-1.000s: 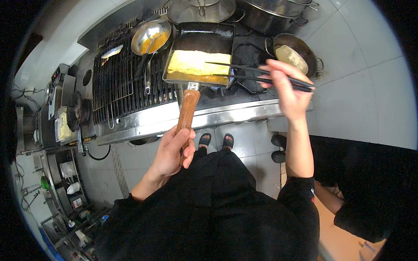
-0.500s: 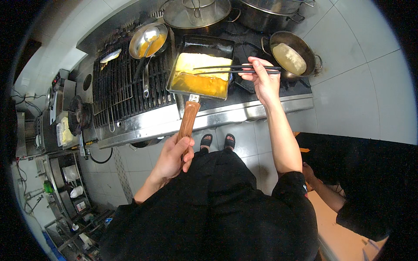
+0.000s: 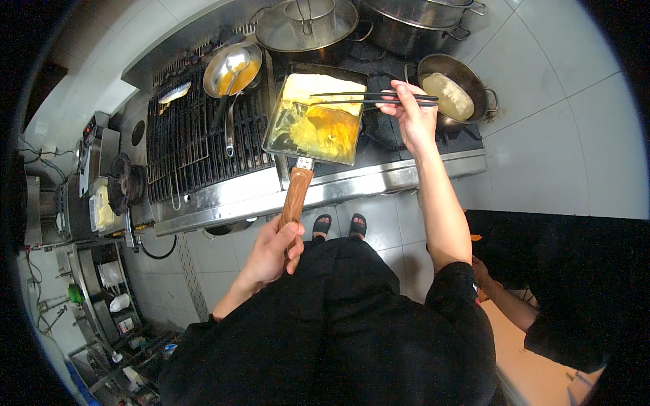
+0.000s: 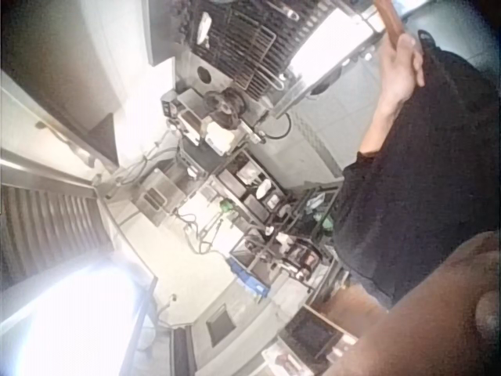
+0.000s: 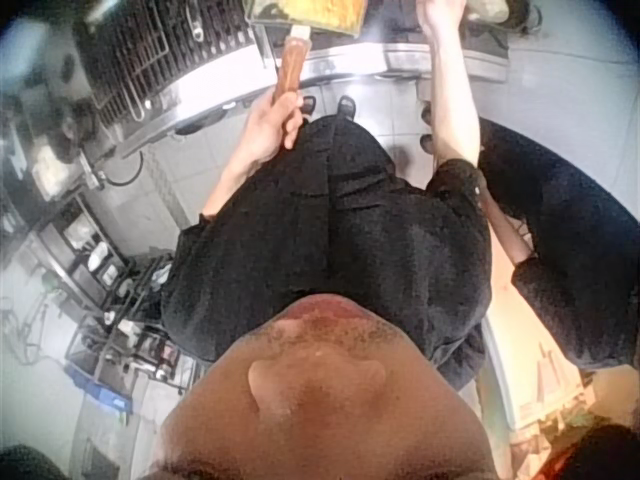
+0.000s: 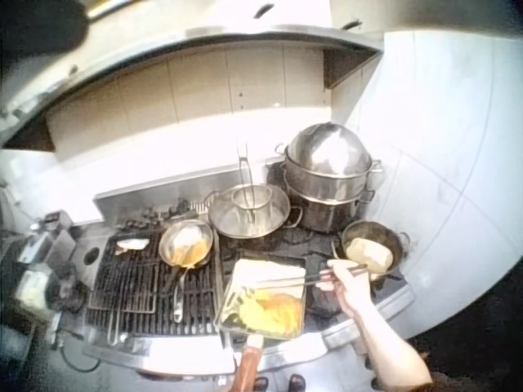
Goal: The person cooks a rolled omelet in a rectangular pan, repeatedly pouring egg mixture and folding it with chopsticks. They then move to a grill to retrieve a cooked fish and place it on a plate, followed by transferring the omelet to a cutting board and wiping the surface with a cloth.
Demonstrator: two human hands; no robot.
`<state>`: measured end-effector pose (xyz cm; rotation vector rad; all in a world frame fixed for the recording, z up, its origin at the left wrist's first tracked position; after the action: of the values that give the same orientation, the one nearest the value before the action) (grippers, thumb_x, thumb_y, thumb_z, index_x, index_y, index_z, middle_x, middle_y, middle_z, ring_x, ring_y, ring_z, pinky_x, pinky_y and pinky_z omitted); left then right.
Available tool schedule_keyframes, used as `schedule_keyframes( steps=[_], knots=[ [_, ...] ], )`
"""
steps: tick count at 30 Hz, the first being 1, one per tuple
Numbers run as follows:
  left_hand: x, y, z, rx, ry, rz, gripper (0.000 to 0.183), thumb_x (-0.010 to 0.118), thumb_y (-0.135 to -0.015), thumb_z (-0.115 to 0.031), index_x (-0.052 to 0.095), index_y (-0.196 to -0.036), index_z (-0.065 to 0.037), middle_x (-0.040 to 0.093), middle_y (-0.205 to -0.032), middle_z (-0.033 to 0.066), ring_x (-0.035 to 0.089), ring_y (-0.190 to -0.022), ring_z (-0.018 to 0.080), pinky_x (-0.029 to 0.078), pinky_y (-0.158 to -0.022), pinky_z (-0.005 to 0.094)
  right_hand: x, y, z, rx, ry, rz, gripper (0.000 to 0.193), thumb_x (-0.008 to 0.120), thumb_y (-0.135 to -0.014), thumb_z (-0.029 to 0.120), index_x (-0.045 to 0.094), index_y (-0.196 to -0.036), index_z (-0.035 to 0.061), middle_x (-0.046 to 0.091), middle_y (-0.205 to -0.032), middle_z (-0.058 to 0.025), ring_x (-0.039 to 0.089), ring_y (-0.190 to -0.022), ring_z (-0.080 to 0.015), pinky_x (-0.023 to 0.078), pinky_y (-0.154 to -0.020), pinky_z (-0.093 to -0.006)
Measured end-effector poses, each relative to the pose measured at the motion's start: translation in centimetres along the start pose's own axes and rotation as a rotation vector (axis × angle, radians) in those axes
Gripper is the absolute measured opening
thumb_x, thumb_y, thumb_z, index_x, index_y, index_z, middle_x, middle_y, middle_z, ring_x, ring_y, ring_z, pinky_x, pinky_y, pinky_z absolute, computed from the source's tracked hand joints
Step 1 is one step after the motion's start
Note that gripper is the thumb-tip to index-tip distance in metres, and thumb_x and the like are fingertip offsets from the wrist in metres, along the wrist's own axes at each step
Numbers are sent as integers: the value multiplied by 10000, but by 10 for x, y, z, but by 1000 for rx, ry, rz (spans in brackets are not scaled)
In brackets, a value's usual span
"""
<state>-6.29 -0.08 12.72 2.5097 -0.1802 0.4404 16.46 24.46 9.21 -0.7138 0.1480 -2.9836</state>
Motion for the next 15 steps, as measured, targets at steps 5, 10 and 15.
schedule_keyframes(
  steps=[5,10,15],
  knots=[
    [-1,0,4,5,10,11,279,446,-966,-315,445,-928,-38,457,-583,20,429,-388,97,361,-378,224,1,1,12,20,51,14,248,569,-911,162,586,-1045,-46,649,-869,-171,665,-716,-230,577,-613,-296],
    [-2,-5,7,9,45,35,273,447,-964,-310,444,-925,-40,457,-584,17,439,-390,98,364,-378,224,6,7,41,-48,261,31,245,587,-897,164,613,-1042,-32,659,-883,-155,660,-716,-209,561,-622,-285],
    [-2,-15,21,11,35,1,261,436,-965,-294,437,-923,-36,458,-587,18,444,-392,95,368,-378,227,98,87,82,-809,997,570,283,630,-747,23,648,-1029,29,676,-920,-112,661,-797,-217,533,-673,-302]
  ],
)
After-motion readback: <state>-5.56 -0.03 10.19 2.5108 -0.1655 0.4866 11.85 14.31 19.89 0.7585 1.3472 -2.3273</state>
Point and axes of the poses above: each hand's wrist, its own y-axis away from the middle knuckle, its own x-axis out of the palm, z = x × y, the point moved 5 cm from there along -y, towards the middle knuckle
